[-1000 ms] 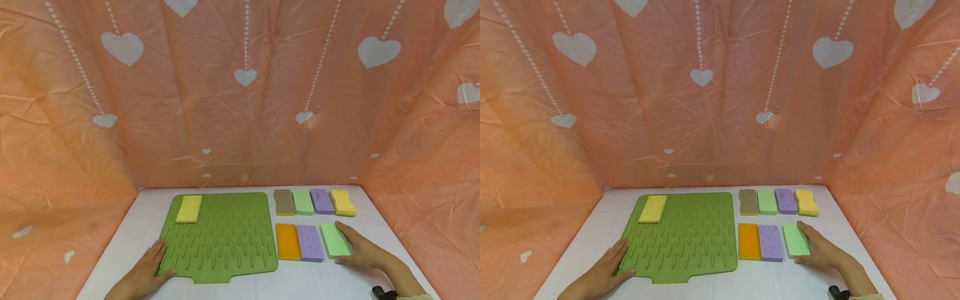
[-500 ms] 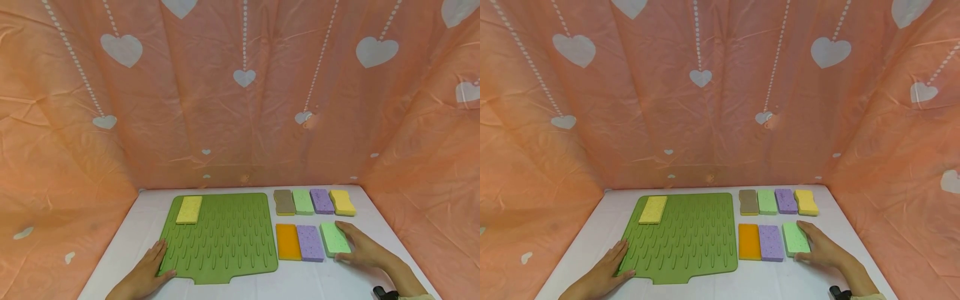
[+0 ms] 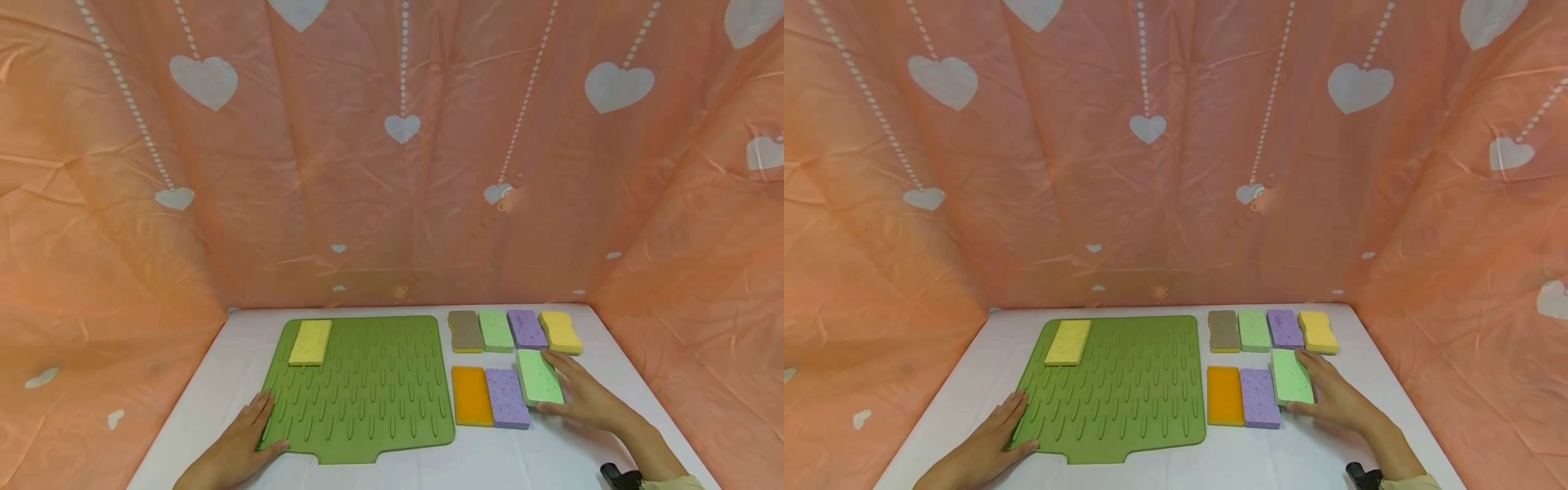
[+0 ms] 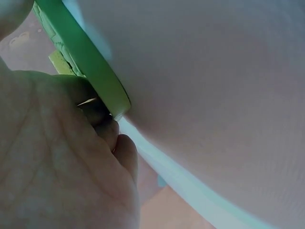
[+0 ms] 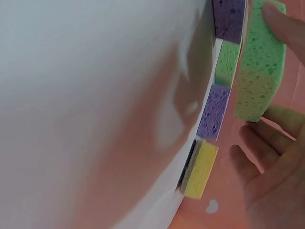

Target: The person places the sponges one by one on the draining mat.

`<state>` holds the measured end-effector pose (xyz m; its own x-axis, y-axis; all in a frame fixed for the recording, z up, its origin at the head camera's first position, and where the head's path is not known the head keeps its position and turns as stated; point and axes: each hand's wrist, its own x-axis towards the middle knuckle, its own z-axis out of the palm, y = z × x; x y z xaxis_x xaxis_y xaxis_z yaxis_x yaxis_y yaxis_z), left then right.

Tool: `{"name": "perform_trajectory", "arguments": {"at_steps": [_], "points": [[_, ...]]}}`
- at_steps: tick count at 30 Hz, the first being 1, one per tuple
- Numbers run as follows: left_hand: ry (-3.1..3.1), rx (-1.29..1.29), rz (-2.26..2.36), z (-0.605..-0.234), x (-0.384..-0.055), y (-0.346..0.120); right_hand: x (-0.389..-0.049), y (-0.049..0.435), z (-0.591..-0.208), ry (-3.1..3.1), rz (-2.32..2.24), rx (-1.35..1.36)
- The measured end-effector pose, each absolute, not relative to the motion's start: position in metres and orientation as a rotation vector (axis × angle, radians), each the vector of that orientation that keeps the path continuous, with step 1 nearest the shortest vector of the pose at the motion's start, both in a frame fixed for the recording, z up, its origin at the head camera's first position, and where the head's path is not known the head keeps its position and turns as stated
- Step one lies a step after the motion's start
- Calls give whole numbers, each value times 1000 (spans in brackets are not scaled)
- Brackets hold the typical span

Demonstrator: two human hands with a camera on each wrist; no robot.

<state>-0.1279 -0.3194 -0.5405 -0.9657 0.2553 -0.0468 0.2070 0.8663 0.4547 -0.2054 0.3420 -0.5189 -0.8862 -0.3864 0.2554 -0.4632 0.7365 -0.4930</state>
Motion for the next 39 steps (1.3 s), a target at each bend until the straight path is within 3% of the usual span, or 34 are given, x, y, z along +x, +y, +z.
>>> {"name": "perform_trajectory", "arguments": {"at_steps": [39], "points": [[2993, 440, 735, -545, -127, -320, -249, 236, -510, -2914, 818, 733]]}}
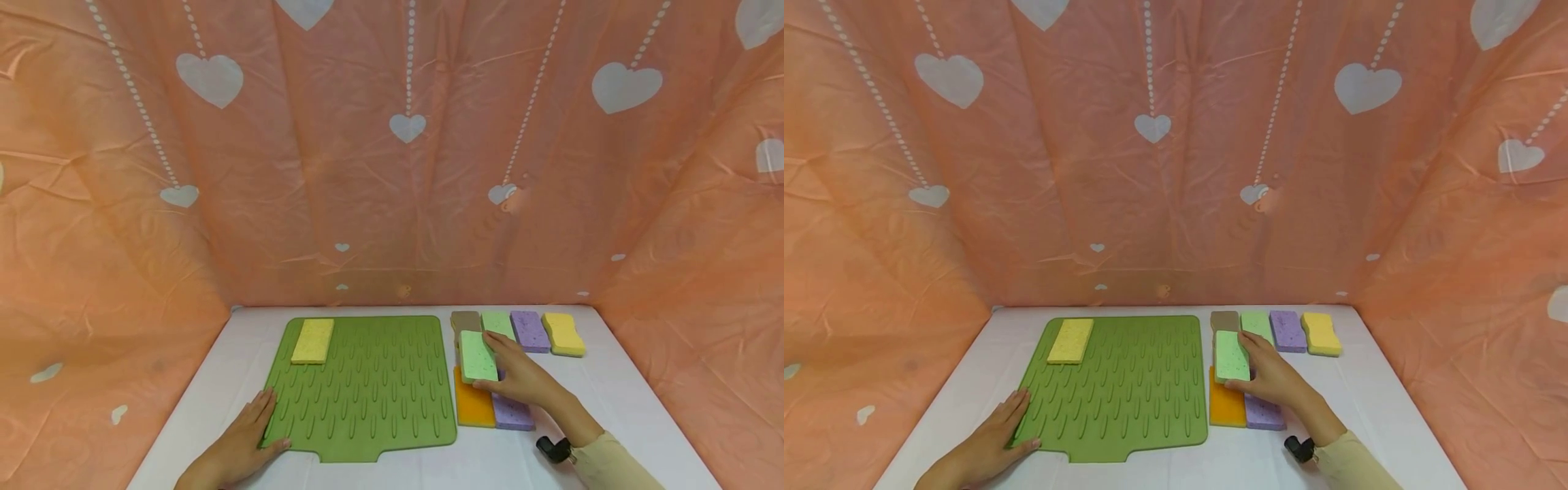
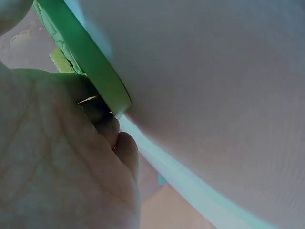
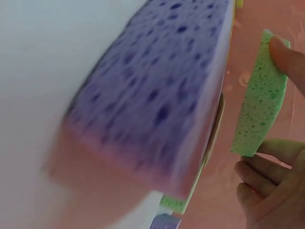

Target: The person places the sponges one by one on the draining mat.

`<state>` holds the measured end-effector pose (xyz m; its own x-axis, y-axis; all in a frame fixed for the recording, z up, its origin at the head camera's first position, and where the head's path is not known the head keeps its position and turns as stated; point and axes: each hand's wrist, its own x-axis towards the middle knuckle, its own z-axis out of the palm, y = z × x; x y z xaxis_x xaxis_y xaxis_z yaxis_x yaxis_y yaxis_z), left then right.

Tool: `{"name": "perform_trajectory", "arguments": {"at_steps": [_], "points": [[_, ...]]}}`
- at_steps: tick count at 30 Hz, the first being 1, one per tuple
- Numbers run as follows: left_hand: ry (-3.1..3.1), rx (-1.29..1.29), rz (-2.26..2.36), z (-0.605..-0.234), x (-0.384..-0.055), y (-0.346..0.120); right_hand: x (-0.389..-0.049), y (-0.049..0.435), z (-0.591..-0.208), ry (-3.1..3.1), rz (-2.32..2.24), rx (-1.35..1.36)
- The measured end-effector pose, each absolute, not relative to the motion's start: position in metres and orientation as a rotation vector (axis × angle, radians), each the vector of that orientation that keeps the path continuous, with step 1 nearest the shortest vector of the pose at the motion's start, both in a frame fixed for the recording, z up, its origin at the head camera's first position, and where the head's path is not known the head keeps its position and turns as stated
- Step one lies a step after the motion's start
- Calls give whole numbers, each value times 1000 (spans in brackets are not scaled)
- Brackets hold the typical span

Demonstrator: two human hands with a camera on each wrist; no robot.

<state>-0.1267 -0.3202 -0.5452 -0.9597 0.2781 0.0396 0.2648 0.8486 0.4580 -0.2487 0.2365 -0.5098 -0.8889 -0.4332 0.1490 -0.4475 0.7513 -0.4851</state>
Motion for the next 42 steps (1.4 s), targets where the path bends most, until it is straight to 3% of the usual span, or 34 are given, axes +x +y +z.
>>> {"name": "perform_trajectory", "arguments": {"at_steps": [13, 24, 42], "points": [[2932, 354, 704, -536, -126, -316, -263, 197, -509, -2876, 770, 832], [3029, 472, 714, -547, -126, -322, -276, 158, -503, -2871, 722, 899], [2994, 420, 720, -545, -126, -321, -288, 94, -500, -2889, 777, 928]]}}
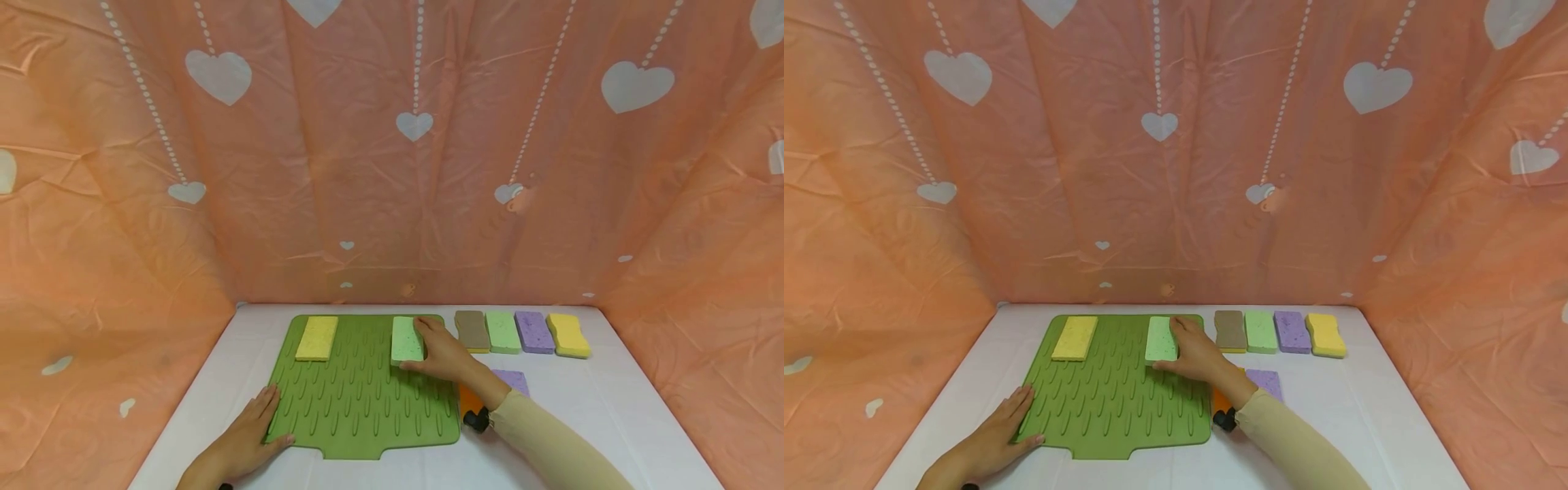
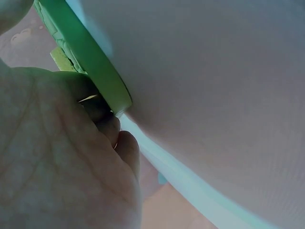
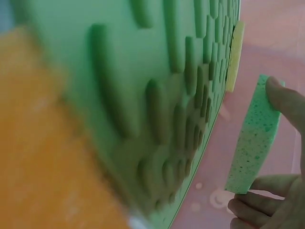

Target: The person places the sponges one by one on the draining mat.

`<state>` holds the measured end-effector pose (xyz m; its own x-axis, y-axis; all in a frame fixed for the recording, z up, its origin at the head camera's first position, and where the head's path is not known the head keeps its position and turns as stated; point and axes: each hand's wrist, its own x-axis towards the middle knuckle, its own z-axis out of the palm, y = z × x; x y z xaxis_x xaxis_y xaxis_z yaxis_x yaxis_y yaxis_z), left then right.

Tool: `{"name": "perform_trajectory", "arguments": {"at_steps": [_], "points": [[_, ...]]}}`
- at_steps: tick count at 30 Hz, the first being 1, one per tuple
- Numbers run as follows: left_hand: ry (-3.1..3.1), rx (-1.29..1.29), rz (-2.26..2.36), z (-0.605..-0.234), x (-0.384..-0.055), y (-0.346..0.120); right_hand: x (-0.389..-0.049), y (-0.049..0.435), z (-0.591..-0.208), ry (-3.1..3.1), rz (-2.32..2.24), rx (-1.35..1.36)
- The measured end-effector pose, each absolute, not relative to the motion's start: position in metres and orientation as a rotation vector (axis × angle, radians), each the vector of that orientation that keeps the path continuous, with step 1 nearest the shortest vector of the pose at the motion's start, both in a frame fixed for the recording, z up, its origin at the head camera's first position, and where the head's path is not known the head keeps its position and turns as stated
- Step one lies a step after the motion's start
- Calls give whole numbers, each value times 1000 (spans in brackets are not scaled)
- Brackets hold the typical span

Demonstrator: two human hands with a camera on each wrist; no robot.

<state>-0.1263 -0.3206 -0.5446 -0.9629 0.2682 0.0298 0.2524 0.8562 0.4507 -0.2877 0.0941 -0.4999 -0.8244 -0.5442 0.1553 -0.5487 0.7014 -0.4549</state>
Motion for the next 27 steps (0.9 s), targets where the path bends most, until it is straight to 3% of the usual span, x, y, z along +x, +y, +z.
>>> {"name": "perform_trajectory", "arguments": {"at_steps": [27], "points": [[2988, 412, 681, -540, -126, -318, -293, 24, -501, -2909, 668, 986]]}}
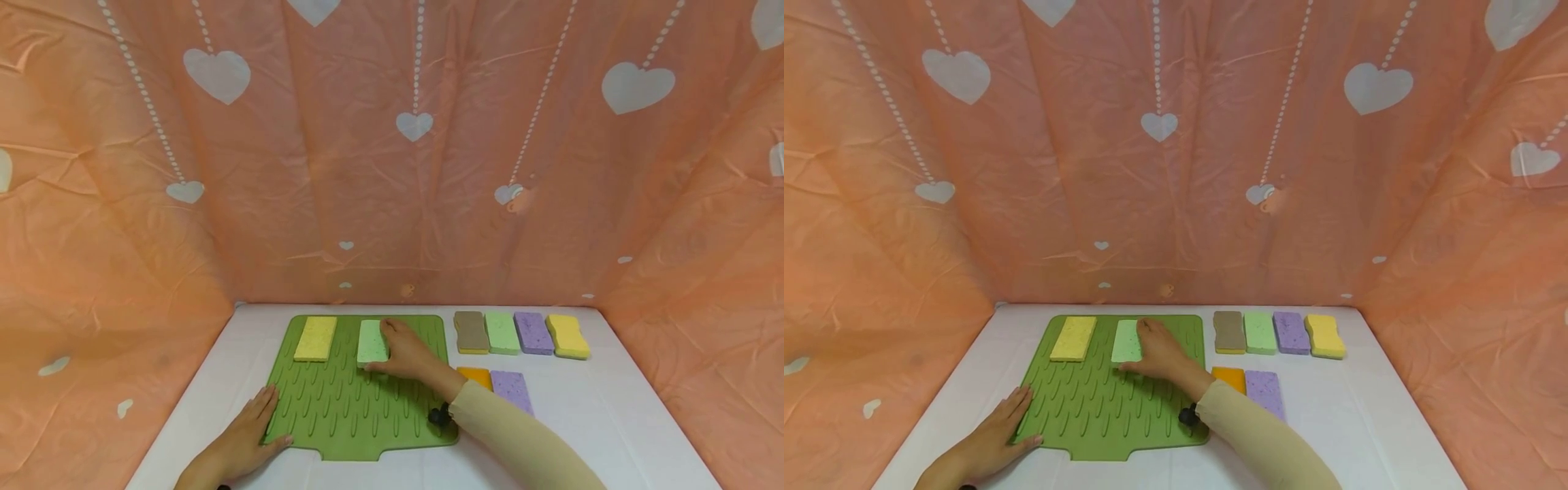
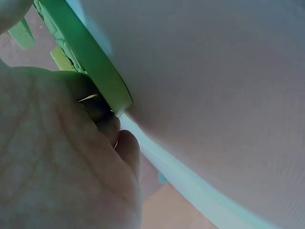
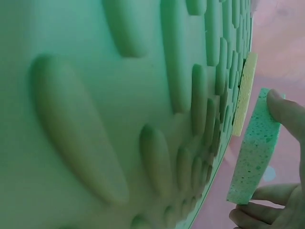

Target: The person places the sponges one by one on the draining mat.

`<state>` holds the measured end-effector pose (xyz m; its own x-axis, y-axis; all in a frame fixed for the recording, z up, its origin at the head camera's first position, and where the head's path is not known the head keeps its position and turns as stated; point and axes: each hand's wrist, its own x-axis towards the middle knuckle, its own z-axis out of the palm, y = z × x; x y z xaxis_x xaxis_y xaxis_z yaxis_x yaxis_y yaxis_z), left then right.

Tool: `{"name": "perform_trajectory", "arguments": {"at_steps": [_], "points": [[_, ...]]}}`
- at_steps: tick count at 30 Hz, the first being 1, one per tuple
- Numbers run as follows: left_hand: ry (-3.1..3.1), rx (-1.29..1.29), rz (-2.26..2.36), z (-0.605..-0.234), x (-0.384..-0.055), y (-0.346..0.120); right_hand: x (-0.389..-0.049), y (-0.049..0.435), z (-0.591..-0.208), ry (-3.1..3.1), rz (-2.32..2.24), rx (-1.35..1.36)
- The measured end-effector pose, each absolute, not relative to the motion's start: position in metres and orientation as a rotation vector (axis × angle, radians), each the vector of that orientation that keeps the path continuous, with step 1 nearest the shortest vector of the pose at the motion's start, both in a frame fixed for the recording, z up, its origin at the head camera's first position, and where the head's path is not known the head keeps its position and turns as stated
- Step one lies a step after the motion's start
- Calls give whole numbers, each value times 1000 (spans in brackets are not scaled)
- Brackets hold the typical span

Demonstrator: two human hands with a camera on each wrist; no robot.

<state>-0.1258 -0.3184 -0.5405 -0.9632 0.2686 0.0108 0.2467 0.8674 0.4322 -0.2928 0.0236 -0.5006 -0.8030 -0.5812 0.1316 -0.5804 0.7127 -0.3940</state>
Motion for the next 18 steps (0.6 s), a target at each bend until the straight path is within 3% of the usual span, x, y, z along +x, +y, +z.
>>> {"name": "perform_trajectory", "arguments": {"at_steps": [18], "points": [[2951, 387, 678, -536, -126, -316, -300, 14, -505, 2904, -633, -946]]}}
